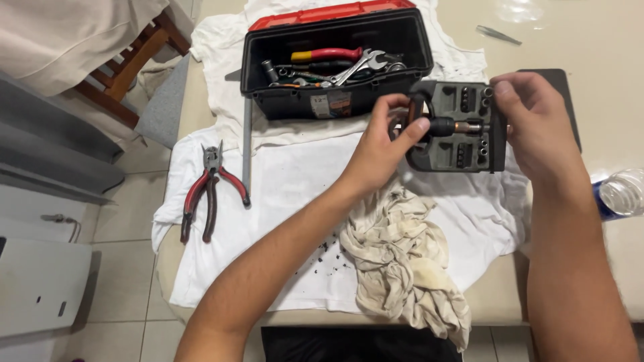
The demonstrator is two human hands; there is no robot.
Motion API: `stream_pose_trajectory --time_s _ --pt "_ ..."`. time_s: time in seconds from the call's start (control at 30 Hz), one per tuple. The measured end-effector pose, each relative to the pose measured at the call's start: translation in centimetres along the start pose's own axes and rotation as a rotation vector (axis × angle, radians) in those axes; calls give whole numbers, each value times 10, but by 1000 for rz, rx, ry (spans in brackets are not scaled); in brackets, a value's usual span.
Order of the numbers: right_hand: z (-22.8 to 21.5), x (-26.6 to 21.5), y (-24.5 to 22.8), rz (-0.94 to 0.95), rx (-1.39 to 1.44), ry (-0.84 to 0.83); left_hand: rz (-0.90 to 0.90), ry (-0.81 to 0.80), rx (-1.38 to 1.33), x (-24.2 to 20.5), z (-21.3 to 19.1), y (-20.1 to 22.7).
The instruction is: Cleaning mechanical sockets and measuring a component with a vernier caliper
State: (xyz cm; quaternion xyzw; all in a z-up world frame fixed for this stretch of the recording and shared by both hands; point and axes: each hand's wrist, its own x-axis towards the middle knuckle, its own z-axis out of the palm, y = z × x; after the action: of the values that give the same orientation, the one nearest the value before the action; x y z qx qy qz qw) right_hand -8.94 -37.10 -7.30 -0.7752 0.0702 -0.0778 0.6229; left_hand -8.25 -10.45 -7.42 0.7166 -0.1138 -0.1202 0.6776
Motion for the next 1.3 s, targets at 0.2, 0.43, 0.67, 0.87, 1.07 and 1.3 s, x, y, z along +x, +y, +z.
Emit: stream_pose_trajectory --time_s 0.2,0.43,0.67,0.87,1.07,1.3 --pt "23 -13 -8 -69 347 -89 13 78 -316 -10 -23 1" --pt "61 -27 -3 -72 399 -198 60 152 -18 -16 -75 4" --pt "67 -25 1 -70 451 -221 10 118 -69 -16 -84 -4" --pt "46 -5 10 55 191 -35 -9 -41 25 -25 -72 0" --pt "21 14 33 -2 -115 60 -126 2 483 -75 -73 41" --pt "34 -18 -27 -71 -617 44 166 -172 1079 -114 -71 -11"
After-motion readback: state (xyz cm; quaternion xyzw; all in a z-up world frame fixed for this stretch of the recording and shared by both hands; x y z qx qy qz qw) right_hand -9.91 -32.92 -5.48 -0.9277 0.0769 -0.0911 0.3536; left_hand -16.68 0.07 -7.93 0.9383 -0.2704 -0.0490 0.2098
